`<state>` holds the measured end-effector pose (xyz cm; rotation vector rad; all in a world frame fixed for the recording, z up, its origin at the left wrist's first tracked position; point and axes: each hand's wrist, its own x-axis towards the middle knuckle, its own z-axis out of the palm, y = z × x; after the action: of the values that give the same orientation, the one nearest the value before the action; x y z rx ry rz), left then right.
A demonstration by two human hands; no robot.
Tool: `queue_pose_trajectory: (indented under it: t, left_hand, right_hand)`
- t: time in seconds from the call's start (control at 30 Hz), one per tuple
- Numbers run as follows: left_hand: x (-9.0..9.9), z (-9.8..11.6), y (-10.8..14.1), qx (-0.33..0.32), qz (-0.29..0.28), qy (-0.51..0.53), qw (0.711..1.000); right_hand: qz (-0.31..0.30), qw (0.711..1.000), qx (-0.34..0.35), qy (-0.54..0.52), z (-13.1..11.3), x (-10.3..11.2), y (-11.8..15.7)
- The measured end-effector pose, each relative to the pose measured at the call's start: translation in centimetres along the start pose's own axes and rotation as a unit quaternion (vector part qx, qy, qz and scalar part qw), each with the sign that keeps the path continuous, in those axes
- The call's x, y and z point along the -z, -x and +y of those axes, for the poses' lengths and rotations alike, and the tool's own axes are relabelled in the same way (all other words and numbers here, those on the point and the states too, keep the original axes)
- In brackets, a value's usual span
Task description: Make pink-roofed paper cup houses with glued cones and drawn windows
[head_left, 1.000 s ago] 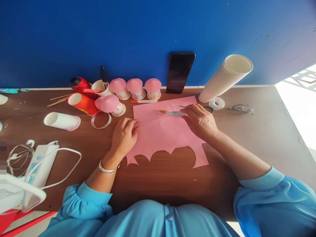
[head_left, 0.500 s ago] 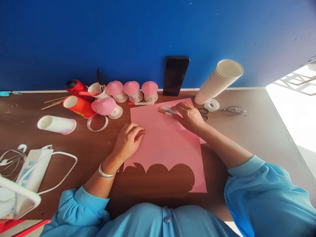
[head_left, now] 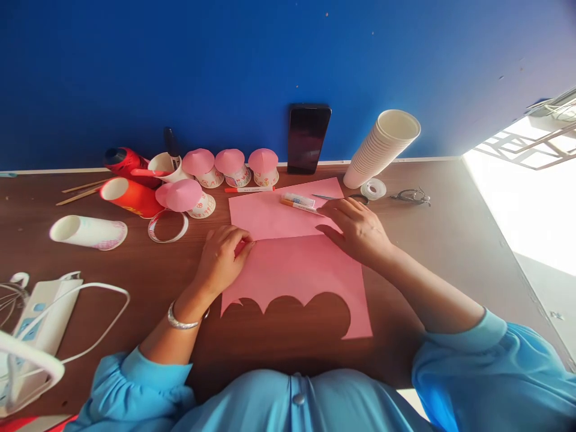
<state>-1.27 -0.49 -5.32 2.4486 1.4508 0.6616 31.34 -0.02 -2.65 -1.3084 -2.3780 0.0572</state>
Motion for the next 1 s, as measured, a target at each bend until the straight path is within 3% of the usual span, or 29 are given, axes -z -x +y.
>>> queue_pose_trajectory:
  t: [0.1, 0.23, 0.47, 0.67, 0.77, 0.9, 1.0]
  left_hand:
    - [0.0, 0.5, -0.7, 0.003, 0.004, 0.022, 1.000]
    - [-0.1, 0.7, -1.0, 0.012, 0.003, 0.036, 0.999]
    - [1.3, -0.4, 0.1, 0.136, -0.038, 0.089, 0.986]
    - [3.0, -1.0, 1.0, 0.147, -0.003, 0.036, 0.988]
    - [3.7, -0.3, 2.1, 0.090, -0.025, -0.005, 0.996]
    - [3.5, 0.9, 4.3, -0.004, -0.051, -0.034, 0.998]
    - [3.2, 0.3, 5.6, 0.005, -0.016, -0.065, 0.998]
  right_hand:
    - [-0.029, 0.998, -0.026, -0.042, 1.1, 0.9, 1.4]
    - [-0.044, 0.996, -0.079, -0.025, 3.1, 0.3, 3.0]
    - [-0.016, 0.996, -0.089, 0.020, 4.7, -0.7, 4.3]
    - [-0.007, 0.994, -0.031, 0.109, 3.2, -0.2, 4.2]
    - [0.018, 0.989, 0.005, 0.147, 1.6, 0.3, 4.0]
    - [0.009, 0.991, 0.080, 0.104, -1.1, -0.1, 4.3]
    - [-0.027, 0.991, 0.112, 0.072, -2.5, -1.2, 4.9]
